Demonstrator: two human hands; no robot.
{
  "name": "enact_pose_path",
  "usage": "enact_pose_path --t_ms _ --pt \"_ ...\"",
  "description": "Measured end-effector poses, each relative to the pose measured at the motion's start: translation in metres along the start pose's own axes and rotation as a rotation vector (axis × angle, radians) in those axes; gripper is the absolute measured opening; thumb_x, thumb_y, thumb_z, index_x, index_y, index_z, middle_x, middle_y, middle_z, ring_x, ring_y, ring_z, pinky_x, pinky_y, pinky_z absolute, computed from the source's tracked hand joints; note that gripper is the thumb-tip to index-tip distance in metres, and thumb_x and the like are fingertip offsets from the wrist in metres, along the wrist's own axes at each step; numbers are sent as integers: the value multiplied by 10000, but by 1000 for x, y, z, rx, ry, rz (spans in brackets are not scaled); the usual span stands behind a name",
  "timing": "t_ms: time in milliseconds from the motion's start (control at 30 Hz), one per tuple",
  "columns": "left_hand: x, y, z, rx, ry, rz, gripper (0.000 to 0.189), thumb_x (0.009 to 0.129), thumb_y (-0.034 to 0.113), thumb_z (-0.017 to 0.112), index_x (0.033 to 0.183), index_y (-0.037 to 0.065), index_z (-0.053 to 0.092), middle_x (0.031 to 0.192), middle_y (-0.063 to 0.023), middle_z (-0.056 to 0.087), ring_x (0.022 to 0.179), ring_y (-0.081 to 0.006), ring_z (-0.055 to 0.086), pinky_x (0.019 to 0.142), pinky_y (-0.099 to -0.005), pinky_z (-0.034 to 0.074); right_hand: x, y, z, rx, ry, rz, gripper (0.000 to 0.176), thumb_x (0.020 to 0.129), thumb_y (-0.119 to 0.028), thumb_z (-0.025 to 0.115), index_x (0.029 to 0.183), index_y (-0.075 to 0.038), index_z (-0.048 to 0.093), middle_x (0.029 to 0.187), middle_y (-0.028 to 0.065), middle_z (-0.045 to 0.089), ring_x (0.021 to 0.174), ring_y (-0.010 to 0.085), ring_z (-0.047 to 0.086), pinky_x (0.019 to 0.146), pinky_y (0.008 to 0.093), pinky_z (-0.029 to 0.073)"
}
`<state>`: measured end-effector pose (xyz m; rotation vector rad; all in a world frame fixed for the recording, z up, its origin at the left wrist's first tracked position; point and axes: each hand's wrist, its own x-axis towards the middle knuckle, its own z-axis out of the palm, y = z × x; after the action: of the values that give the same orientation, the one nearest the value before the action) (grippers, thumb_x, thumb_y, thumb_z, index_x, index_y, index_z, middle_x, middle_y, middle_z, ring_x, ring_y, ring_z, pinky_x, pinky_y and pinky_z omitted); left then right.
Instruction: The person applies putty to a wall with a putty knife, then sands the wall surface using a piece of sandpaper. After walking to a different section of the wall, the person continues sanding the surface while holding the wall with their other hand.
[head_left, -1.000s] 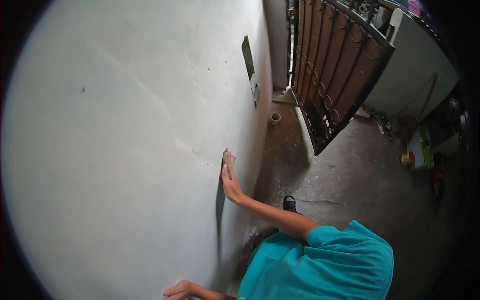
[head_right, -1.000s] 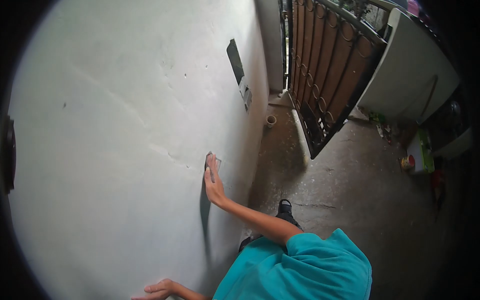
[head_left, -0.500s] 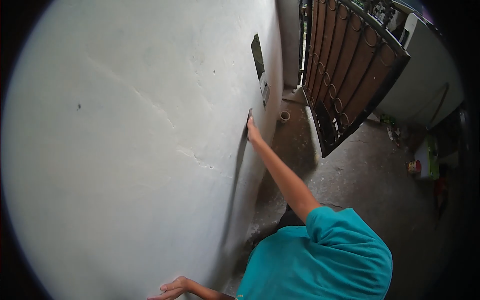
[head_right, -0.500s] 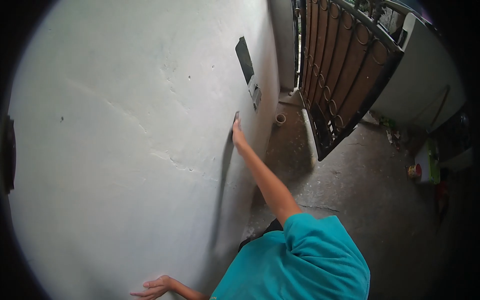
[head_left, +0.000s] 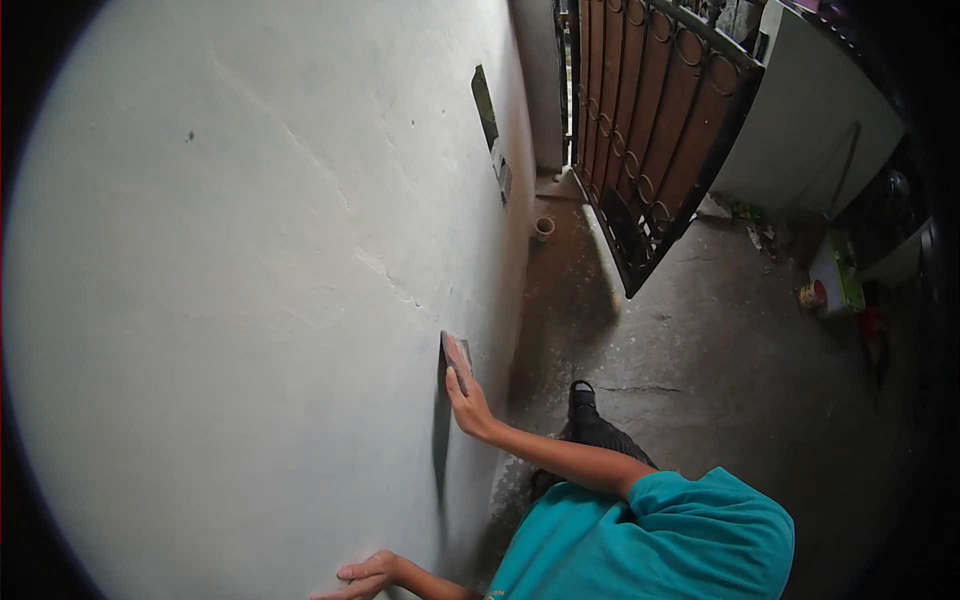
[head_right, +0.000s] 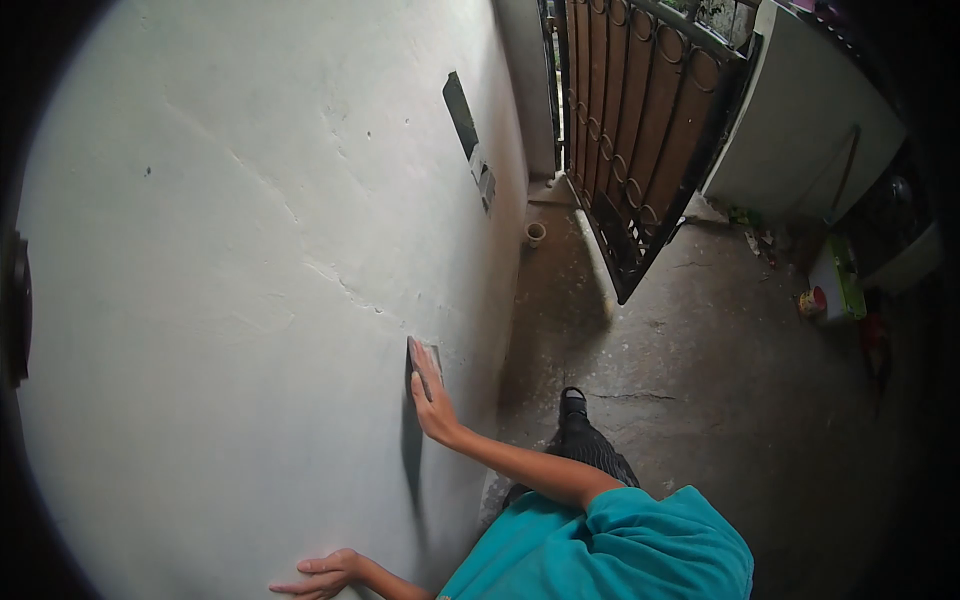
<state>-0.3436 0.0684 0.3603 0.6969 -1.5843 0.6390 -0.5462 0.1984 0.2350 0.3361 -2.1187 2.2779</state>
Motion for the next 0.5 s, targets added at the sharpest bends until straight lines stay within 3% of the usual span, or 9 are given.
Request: enact_pose_path --t_ms 167,333,400,467,500 --pt "19 16 1 -2 89 -14 508 947 331 245 1381 67 247 1461 -198 33 1344 -366 -40 1017 -599 -13 84 6 -5 29 154 83 518 961 -287 265 1402 -54 125 1463 102 147 1350 238 112 1083 303 87" --pt "25 28 6 -66 102 -20 498 949 308 253 1399 101 200 1463 -193 14 1344 -360 -44 1021 -594 -19 204 51 -47 -77 286 109 536 952 -342 248 1403 -75 134 1437 122 220 1322 270 213 1069 299 177" --pt "24 27 8 -116 121 -18 497 950 299 255 1404 111 181 1464 -190 2 1344 -358 -44 1024 -591 -19 261 72 -73 -134 275 210 563 940 -403 233 1405 -99 139 1414 134 273 1293 296 275 1050 316 226" --pt "23 26 6 14 75 -8 507 949 305 254 1411 125 150 1465 -182 -29 1343 -353 -57 1024 -601 -2 309 95 -99 -148 280 154 587 931 -443 231 1401 -100 156 1392 135 319 1267 311 320 1033 332 254" --pt "22 27 7 19 75 -4 507 949 305 254 1411 125 150 1465 -182 -29 1343 -353 -57 1024 -601 -2 323 97 -119 -148 199 253 602 925 -464 238 1397 -97 174 1388 151 319 1263 314 327 1031 334 255"
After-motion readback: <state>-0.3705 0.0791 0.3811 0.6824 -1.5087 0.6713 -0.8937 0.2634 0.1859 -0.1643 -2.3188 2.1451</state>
